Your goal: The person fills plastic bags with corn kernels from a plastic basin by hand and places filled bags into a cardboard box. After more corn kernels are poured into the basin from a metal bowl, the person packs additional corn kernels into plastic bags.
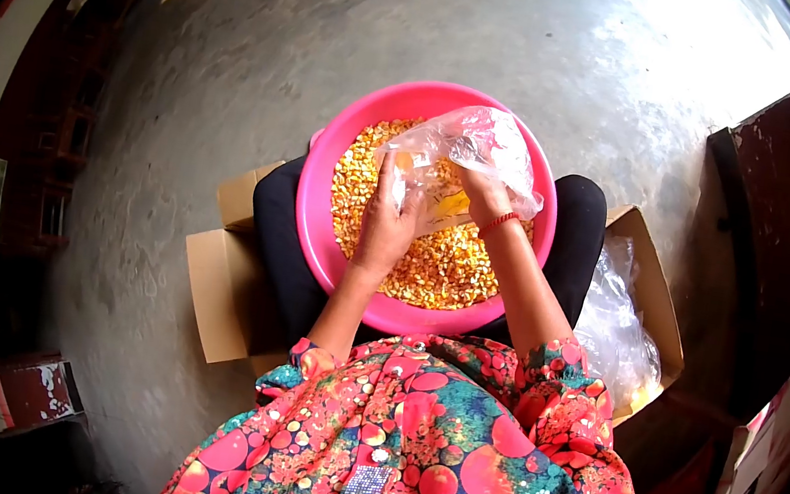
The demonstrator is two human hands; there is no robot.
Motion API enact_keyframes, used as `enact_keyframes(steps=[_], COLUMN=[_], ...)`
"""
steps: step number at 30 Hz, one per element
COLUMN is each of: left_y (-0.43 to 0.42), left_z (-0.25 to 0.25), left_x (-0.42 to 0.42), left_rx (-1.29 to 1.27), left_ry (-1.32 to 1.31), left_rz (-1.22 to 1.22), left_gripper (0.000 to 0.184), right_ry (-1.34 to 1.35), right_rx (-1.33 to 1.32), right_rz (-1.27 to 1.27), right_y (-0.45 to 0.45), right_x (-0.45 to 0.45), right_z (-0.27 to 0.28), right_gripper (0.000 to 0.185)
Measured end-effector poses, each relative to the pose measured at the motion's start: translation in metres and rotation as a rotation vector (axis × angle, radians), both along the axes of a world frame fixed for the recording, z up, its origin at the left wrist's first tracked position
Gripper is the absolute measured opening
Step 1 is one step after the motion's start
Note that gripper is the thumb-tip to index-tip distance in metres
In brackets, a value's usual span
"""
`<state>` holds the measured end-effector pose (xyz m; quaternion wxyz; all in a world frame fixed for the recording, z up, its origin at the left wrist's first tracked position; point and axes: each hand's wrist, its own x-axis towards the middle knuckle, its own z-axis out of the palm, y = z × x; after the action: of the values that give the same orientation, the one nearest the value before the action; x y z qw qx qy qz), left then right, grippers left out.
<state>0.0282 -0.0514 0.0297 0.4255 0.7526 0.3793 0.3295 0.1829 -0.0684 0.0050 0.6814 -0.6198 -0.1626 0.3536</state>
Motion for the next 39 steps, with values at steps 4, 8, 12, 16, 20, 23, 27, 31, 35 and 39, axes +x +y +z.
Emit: enact_keyframes(steps=[4, 8, 12, 16, 20, 23, 27, 31, 35, 39], left_y=[0.002, 0.004, 0.003, 0.006, 0.013, 0.016, 0.017, 0.010, -0.002, -0.009], left_z=[-0.010, 0.002, 0.036, 0.043, 0.026, 0.028, 0.061, 0.086, 0.100, 0.102], left_x=[0.001, -0.002, -0.008, -0.012, -0.031, -0.046, -0.065, -0.088, -0.107, -0.111], left_rx=[0.055, 0.012, -0.098, 0.086, -0.053, -0.126, -0.628, -0.761, -0.861, -0.960], left_ry=[0.004, 0.026, -0.152, -0.185, -0.016, -0.147, -0.346, -0.281, -0.191, -0.221], left_rz=[0.011, 0.028, 0.005, -0.027, -0.031, -0.017, 0.017, -0.185, -0.363, -0.562], left_gripper=[0.066, 0.067, 0.062, 0.057, 0.055, 0.054, 0.052, 0.059, 0.054, 0.058], right_ry=[-0.496, -0.815, -1.255, -0.879, -0.505, -0.007, -0.008, -0.483, -0.927, -1.148], right_rx=[-0.481, -0.428, -0.210, -0.032, 0.191, 0.230, 0.283, 0.055, -0.296, -0.415], right_rz=[0.548, 0.539, 0.377, 0.721, 1.084, 0.867, 0.410, 0.350, 0.508, 0.506], right_y=[-0.023, -0.041, -0.069, -0.080, -0.089, -0.107, -0.101, -0.094, -0.096, -0.103], right_x=[-0.002, 0.003, 0.001, -0.008, -0.012, -0.001, 0.013, 0.022, 0.017, 0.002], right_z=[0.021, 0.034, 0.086, 0.124, 0.149, 0.163, 0.151, 0.100, 0.068, 0.023], right_gripper=[0.036, 0.042, 0.047, 0.034, 0.023, 0.018, 0.014, 0.012, 0.018, 0.034])
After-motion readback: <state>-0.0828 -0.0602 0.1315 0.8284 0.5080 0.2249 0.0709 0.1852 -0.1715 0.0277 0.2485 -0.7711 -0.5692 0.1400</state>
